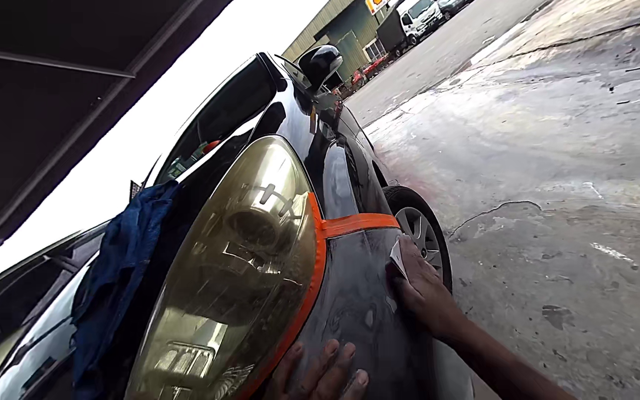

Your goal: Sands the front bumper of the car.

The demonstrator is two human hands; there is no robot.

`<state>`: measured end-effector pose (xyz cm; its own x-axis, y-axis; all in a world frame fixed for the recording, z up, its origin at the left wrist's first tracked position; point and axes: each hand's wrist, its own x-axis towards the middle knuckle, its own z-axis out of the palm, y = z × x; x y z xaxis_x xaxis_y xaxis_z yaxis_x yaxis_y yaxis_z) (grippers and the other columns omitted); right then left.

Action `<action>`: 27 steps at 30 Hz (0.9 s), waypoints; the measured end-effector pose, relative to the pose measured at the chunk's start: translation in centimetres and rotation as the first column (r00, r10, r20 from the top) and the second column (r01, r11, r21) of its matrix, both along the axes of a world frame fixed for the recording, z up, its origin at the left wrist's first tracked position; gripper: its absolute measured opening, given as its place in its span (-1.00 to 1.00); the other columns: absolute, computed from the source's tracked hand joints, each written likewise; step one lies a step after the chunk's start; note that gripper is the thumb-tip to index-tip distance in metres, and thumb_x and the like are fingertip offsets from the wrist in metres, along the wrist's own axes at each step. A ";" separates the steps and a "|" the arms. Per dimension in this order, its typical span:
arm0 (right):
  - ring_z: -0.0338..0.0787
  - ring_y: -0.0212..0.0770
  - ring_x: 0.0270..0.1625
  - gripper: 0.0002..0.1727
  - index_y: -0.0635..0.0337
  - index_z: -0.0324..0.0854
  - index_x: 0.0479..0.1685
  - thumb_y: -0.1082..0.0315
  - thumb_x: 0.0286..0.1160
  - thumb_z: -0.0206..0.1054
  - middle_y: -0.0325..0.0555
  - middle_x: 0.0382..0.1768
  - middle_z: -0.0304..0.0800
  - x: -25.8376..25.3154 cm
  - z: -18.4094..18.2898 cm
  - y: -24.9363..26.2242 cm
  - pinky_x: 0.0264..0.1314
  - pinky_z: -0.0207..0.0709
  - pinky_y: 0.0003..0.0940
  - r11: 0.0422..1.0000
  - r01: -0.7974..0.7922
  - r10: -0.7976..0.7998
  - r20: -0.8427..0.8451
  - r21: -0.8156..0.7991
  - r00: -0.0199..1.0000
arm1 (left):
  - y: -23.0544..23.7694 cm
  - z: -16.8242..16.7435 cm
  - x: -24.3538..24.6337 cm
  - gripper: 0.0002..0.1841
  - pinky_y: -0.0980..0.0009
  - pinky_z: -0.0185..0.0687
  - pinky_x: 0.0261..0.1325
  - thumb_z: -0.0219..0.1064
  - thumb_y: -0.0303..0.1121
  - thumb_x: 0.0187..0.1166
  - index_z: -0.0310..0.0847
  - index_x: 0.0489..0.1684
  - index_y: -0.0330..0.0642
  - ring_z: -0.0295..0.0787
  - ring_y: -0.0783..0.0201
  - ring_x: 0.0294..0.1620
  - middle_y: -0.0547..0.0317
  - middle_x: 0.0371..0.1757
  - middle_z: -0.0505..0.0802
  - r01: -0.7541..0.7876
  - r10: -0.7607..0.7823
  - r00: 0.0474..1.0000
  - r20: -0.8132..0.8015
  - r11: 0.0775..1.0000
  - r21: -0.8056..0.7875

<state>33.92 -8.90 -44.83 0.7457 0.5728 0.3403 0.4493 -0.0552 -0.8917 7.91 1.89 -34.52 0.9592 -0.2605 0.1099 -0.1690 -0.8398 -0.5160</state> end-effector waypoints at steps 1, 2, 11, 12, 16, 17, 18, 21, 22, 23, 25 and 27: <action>0.01 0.00 0.93 -0.02 0.17 -0.17 0.95 -0.35 0.70 -0.25 0.04 0.92 -0.04 -0.5 0.0 0.1 0.90 -0.10 0.18 1.000 0.014 -0.014 -0.022 -0.004 1.000 | -0.1 -0.2 -0.2 -0.13 -0.03 -0.34 0.92 0.11 0.45 0.50 0.30 0.80 0.20 0.00 0.15 0.92 0.17 0.84 0.36 -0.007 0.007 0.999 0.033 1.000 -0.015; 0.03 0.06 0.92 -0.02 0.26 -0.11 0.93 -0.32 0.70 -0.20 0.12 0.90 -0.01 -2.3 -0.4 -0.2 0.90 -0.07 0.20 0.997 0.065 -0.066 0.020 0.043 0.998 | -0.1 -0.3 -0.2 -0.12 0.02 -0.32 0.93 0.12 0.44 0.50 0.28 0.80 0.15 -0.01 0.14 0.92 0.12 0.84 0.36 -0.015 0.017 0.998 0.063 0.999 -0.031; 0.17 0.14 0.87 -0.03 0.42 0.07 0.84 -0.27 0.70 -0.20 0.31 0.80 0.19 -7.1 -2.7 -2.6 0.88 0.02 0.17 0.979 0.080 -0.149 0.385 0.190 0.911 | -0.1 -0.8 0.1 -0.17 0.14 -0.01 0.90 0.16 0.27 0.63 0.19 0.83 -0.03 0.10 0.07 0.89 0.01 0.82 0.38 -0.005 0.032 0.975 0.219 0.993 -0.121; 0.13 0.10 0.89 -0.04 0.37 0.05 0.86 -0.27 0.71 -0.19 0.22 0.82 0.17 -5.9 -1.5 -1.9 0.88 0.02 0.16 0.980 0.078 -0.144 0.384 0.182 0.912 | -0.1 -1.0 0.1 -0.19 0.15 0.03 0.90 0.15 0.25 0.65 0.20 0.83 -0.03 0.13 0.09 0.88 0.02 0.81 0.39 0.008 0.025 0.970 0.240 0.990 -0.138; 0.22 0.29 0.83 0.00 0.50 0.10 0.80 -0.25 0.66 -0.01 0.46 0.75 0.21 -9.6 -4.7 -4.1 0.84 0.07 0.20 0.983 0.073 -0.146 0.481 0.166 0.865 | 0.1 -0.8 0.3 -0.32 0.17 0.07 0.88 0.09 0.11 0.75 0.29 0.78 -0.07 0.20 0.10 0.86 0.02 0.78 0.45 0.070 -0.025 0.961 0.277 0.986 -0.151; 0.22 0.30 0.83 -0.03 0.48 0.11 0.79 -0.23 0.66 0.03 0.50 0.74 0.21 -10.8 -6.5 -5.2 0.85 0.03 0.19 0.992 0.064 -0.114 0.532 0.110 0.839 | 0.2 -0.7 0.4 -0.35 0.17 0.06 0.89 0.08 0.08 0.76 0.33 0.75 -0.06 0.20 0.10 0.85 0.02 0.77 0.46 0.076 -0.032 0.959 0.281 0.986 -0.150; 0.19 0.27 0.85 -0.06 0.43 0.09 0.82 -0.19 0.66 0.04 0.47 0.76 0.19 -11.3 -7.7 -6.0 0.87 -0.06 0.18 0.996 0.060 -0.084 0.574 0.059 0.814 | 0.1 -0.8 0.5 -0.38 0.16 0.06 0.89 0.09 0.07 0.76 0.38 0.73 -0.04 0.20 0.09 0.85 0.04 0.76 0.48 0.078 -0.033 0.958 0.285 0.986 -0.146; 0.18 0.12 0.87 -0.11 0.29 0.12 0.85 -0.17 0.65 -0.02 0.25 0.80 0.22 -8.9 -4.6 -4.9 0.86 -0.07 0.23 0.992 0.096 -0.128 0.653 0.085 0.746 | 0.0 -1.0 0.6 -0.44 0.15 0.13 0.86 0.10 0.04 0.76 0.48 0.67 0.00 0.26 0.06 0.83 0.05 0.73 0.52 0.080 -0.041 0.948 0.316 0.991 -0.109; 0.20 0.06 0.87 -0.12 0.23 0.15 0.85 -0.20 0.67 -0.08 0.14 0.81 0.25 -7.7 -2.3 -3.6 0.86 -0.01 0.20 0.986 0.124 -0.170 0.675 0.116 0.718 | 0.0 -1.2 0.6 -0.46 0.15 0.17 0.85 0.11 0.01 0.75 0.52 0.63 -0.02 0.30 0.06 0.81 0.06 0.71 0.55 0.084 -0.047 0.939 0.342 0.992 -0.095; 0.22 0.04 0.86 -0.13 0.21 0.18 0.85 -0.20 0.67 -0.12 0.06 0.81 0.27 -6.9 -0.5 -2.4 0.84 0.06 0.19 0.981 0.148 -0.196 0.693 0.128 0.694 | -0.1 -1.3 0.5 -0.47 0.16 0.20 0.84 0.12 -0.02 0.75 0.55 0.60 -0.06 0.34 0.07 0.79 0.08 0.69 0.59 0.092 -0.054 0.929 0.366 0.992 -0.085; 0.19 0.09 0.87 -0.14 0.23 0.16 0.86 -0.18 0.68 -0.11 0.07 0.83 0.23 -7.3 0.7 -1.8 0.86 0.08 0.18 0.982 0.139 -0.186 0.706 0.124 0.683 | -0.1 -1.6 0.3 -0.50 0.17 0.24 0.81 0.12 -0.07 0.75 0.60 0.54 -0.11 0.40 0.09 0.75 0.09 0.65 0.63 0.111 -0.070 0.915 0.397 0.990 -0.082; 0.23 0.16 0.85 -0.19 0.25 0.20 0.83 -0.08 0.67 -0.02 0.17 0.79 0.27 -9.2 -1.3 -4.0 0.84 0.09 0.18 0.996 0.066 -0.086 0.755 0.057 0.651 | -0.1 -1.6 0.3 -0.54 0.19 0.26 0.80 0.09 -0.12 0.79 0.62 0.51 -0.11 0.43 0.10 0.73 0.08 0.61 0.67 0.132 -0.076 0.909 0.410 0.985 -0.109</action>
<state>24.76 -12.85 -46.16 0.2654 0.5106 0.8178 0.9633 -0.1051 -0.2471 8.20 1.77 -36.13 0.7938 -0.3131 0.5214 -0.0599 -0.8934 -0.4452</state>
